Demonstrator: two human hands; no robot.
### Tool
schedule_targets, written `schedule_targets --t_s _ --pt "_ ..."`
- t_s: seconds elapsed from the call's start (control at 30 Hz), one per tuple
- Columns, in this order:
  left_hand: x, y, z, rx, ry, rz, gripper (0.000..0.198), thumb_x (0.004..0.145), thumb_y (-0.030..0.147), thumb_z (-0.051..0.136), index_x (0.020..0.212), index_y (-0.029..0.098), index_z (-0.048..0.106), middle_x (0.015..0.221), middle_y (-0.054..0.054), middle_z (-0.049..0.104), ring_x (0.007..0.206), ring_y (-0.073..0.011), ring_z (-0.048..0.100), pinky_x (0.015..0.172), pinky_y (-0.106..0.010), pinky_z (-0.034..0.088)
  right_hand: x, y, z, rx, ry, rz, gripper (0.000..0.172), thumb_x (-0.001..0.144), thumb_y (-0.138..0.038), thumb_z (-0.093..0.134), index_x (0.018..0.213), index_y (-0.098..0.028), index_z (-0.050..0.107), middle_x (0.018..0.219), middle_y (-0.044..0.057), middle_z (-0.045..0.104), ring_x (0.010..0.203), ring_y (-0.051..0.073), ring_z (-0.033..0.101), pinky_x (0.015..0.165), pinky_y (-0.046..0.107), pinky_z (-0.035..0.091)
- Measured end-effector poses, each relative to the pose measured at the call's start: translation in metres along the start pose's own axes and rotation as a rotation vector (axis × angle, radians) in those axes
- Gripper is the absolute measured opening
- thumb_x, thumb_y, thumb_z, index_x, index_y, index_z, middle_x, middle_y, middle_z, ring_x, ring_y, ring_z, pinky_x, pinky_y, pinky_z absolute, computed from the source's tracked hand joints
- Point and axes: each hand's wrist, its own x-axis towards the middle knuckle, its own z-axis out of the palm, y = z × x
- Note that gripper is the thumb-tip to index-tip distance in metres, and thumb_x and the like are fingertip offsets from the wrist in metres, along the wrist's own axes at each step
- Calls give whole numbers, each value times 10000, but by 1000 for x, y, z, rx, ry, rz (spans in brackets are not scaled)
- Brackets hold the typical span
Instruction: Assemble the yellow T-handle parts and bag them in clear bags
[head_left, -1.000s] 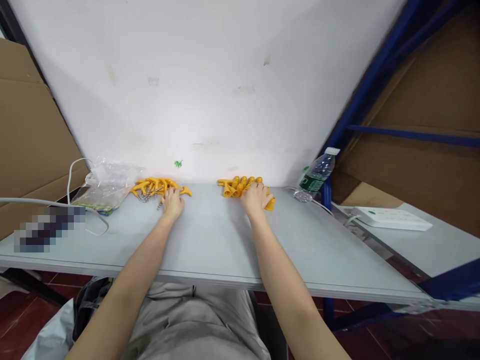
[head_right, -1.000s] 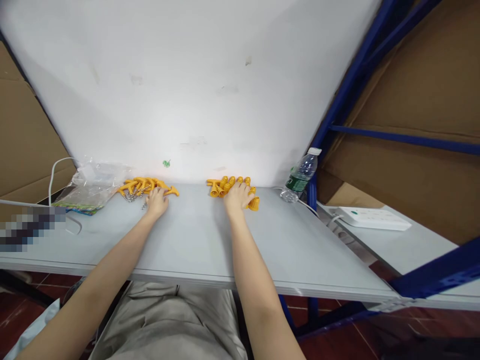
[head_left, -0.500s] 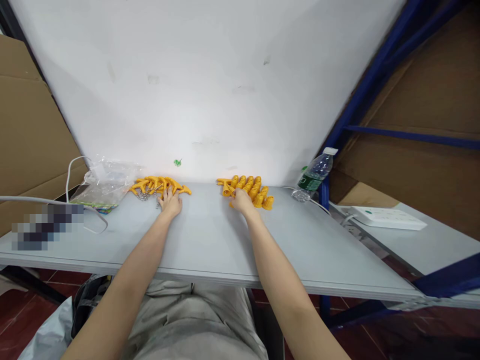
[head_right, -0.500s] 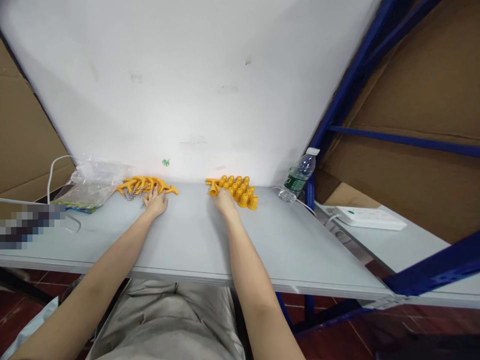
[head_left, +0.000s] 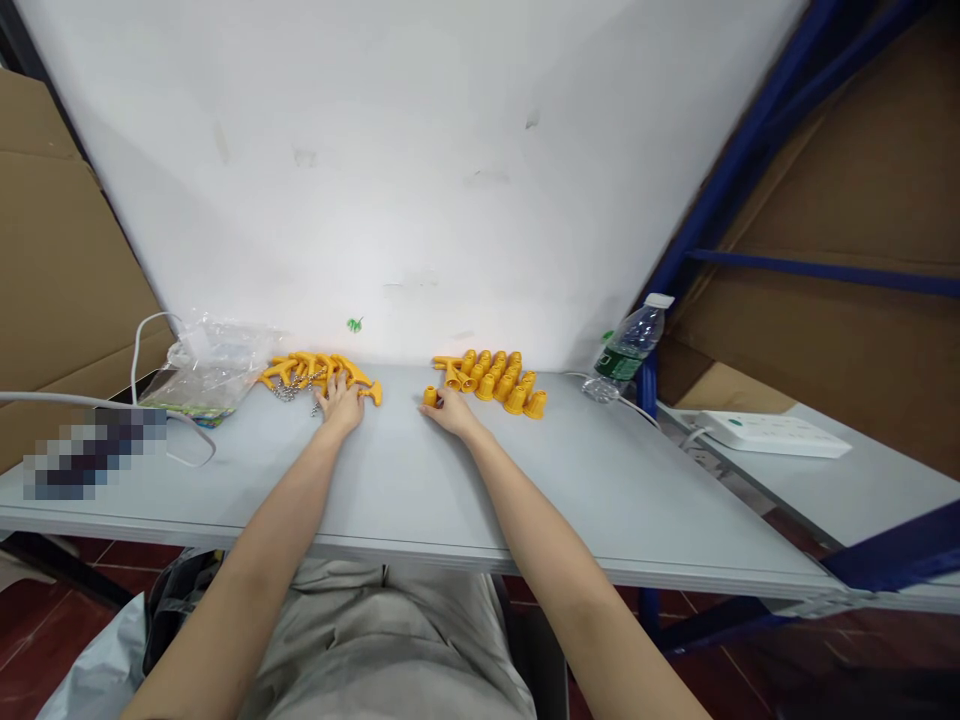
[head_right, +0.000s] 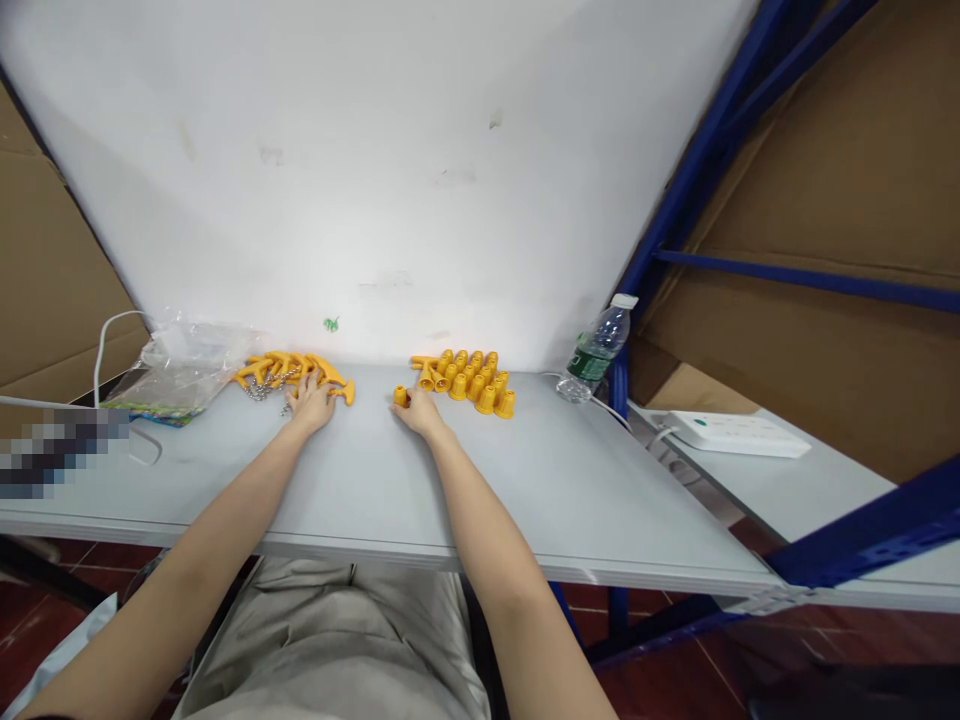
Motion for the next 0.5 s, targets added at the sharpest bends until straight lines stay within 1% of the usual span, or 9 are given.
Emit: schedule_targets --t_s 0.07,0.13,0.23,0.33,0.4,0.5 --pt "1 0 0 -17 20 32 197 882 229 508 969 243 685 1517 -103 398 1450 -334 235 1116 -683 148 -1 -2 0 -16 3 -5 204 772 -341 655 717 -194 526 753 19 590 672 148 535 641 257 420" --pt "3 1 -2 -40 56 51 221 898 213 473 930 241 690 1487 -97 444 1436 -318 270 1121 -680 138 -2 -4 -1 -35 7 -15 190 781 -322 649 716 -193 527 773 25 588 679 148 530 644 256 416" --pt "4 2 -5 -53 83 71 270 919 214 424 941 244 692 1487 -76 452 1431 -301 287 1134 -676 102 -4 -7 -3 -68 16 -59 150 809 -274 630 739 -186 531 812 36 589 707 147 528 663 249 409" --pt "2 3 -6 -32 -2 150 242 889 245 493 1040 257 681 1522 -66 408 1450 -305 250 1149 -666 56 -5 -9 -4 -96 6 -97 126 824 -251 624 765 -179 538 832 42 590 716 144 520 669 245 400" --pt "0 4 -5 -15 -66 189 285 864 220 521 1110 256 660 1529 -76 396 1456 -300 242 1159 -652 45 -5 -10 -4 -104 -2 -104 126 826 -250 627 771 -176 542 834 44 591 711 142 517 664 244 395" --pt "-2 7 -4 10 -96 175 286 856 175 506 1094 222 659 1526 -101 399 1457 -290 248 1175 -621 57 -4 -9 -4 -111 -4 -99 131 826 -257 631 770 -174 547 829 42 596 704 142 514 652 241 387"
